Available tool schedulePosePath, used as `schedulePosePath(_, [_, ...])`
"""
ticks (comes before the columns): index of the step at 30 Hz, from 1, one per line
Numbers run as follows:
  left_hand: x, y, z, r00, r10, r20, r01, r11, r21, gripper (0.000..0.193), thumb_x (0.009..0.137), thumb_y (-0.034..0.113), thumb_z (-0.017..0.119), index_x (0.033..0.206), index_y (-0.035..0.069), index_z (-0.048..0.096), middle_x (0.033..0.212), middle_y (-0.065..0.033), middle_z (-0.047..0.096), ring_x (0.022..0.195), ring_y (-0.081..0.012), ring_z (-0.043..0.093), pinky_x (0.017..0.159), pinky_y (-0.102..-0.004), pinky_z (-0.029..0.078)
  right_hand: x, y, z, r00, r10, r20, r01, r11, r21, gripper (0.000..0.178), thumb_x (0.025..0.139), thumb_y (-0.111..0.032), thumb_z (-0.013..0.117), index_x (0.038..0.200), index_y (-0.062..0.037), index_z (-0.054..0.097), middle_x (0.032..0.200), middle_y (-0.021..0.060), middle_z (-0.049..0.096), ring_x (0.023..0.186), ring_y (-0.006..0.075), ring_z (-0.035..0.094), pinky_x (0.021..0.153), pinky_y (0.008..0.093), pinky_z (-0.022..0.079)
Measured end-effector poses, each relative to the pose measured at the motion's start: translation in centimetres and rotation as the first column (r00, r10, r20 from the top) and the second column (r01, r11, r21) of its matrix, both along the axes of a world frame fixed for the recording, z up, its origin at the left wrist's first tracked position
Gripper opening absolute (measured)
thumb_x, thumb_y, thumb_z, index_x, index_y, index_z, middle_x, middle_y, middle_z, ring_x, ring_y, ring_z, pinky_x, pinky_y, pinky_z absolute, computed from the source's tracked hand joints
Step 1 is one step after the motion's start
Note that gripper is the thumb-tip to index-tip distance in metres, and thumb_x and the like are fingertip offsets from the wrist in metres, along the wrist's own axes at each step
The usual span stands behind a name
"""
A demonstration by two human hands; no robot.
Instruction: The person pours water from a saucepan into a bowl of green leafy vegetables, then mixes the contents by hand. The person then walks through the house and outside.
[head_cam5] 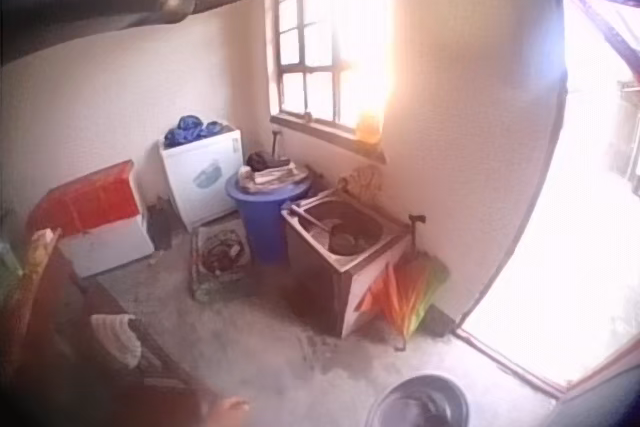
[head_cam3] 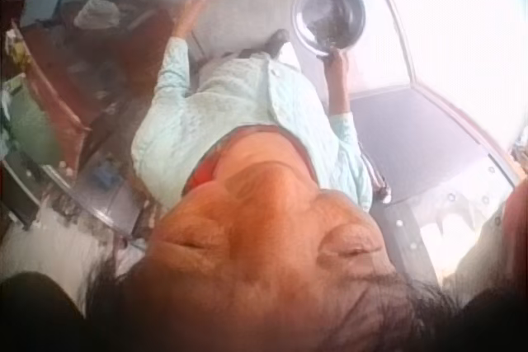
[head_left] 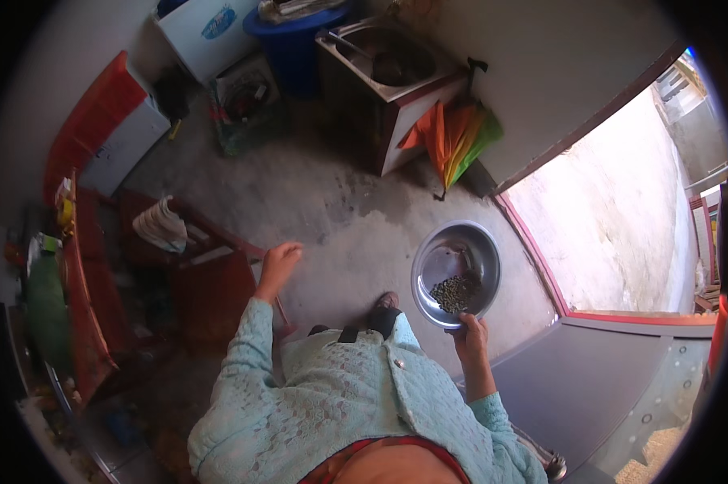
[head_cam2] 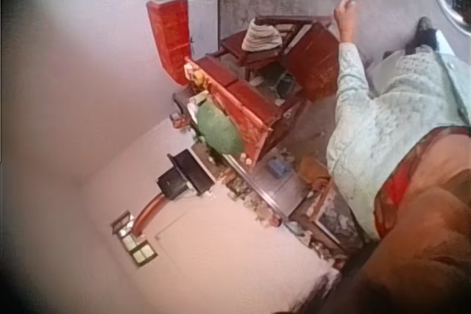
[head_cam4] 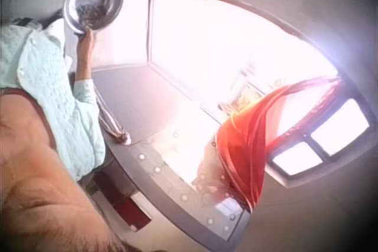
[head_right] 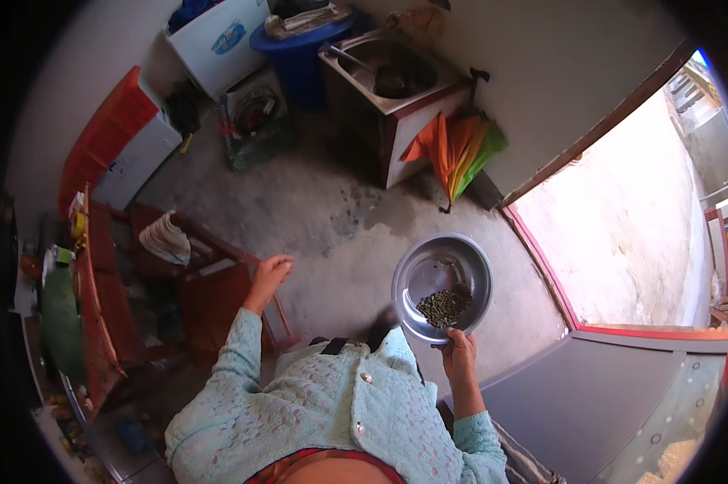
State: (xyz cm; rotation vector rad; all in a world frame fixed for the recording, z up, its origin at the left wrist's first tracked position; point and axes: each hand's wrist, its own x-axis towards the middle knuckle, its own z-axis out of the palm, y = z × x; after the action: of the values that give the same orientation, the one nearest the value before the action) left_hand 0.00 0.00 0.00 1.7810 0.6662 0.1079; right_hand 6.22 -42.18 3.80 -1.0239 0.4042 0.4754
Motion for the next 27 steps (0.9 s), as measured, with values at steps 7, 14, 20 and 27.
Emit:
schedulePosePath(7, [3.5,1.5,1.2,0.963,0.206,-0.174,-0.225,0.970,-0.096,0.023,0.080,0.015,0.053,0.097,0.001,0.059,0.082,-0.0045,0.060,0.074,-0.0122,0.057,0.062,-0.0250,0.044,15.2,3.0,2.4,0.998,0.069,-0.013,-0.070,0.995,-0.071,0.011,0.075,-0.005,0.052,0.083,0.0019,0.052,0.068,0.0092,0.058,0.053,0.0187,0.057,0.051,0.0307,0.050])
schedulePosePath(14, [11.7,8.9,-4.8,0.948,0.227,-0.222,-0.278,0.932,-0.234,0.022,0.080,0.018,0.055,0.095,0.002,0.060,0.080,-0.0025,0.060,0.070,-0.0106,0.056,0.057,-0.0230,0.041,25.3,10.6,2.1,0.995,0.104,0.007,-0.103,0.992,-0.075,0.019,0.076,-0.006,0.048,0.091,0.0055,0.053,0.079,0.0116,0.060,0.065,0.0211,0.059,0.053,0.0312,0.049])
schedulePosePath(20, [23.3,14.8,-6.0,0.986,0.152,-0.075,-0.165,0.956,-0.242,0.024,0.080,0.016,0.054,0.096,-0.001,0.059,0.081,-0.0037,0.060,0.071,-0.0101,0.054,0.062,-0.0229,0.043,29.3,17.1,4.2,0.999,-0.027,-0.030,0.025,0.998,-0.064,0.025,0.076,-0.006,0.049,0.099,0.0041,0.048,0.087,0.0121,0.058,0.068,0.0215,0.059,0.054,0.0319,0.049])
schedulePosePath(27, [36.8,18.8,-2.3,0.998,0.020,-0.061,-0.026,0.995,-0.096,0.023,0.080,0.015,0.053,0.095,-0.001,0.059,0.081,-0.0071,0.062,0.072,-0.0120,0.057,0.066,-0.0251,0.045,36.3,19.5,2.7,0.998,-0.018,-0.052,0.015,0.998,-0.055,0.025,0.076,-0.005,0.050,0.099,0.0041,0.048,0.090,0.0120,0.058,0.074,0.0217,0.059,0.059,0.0333,0.050])
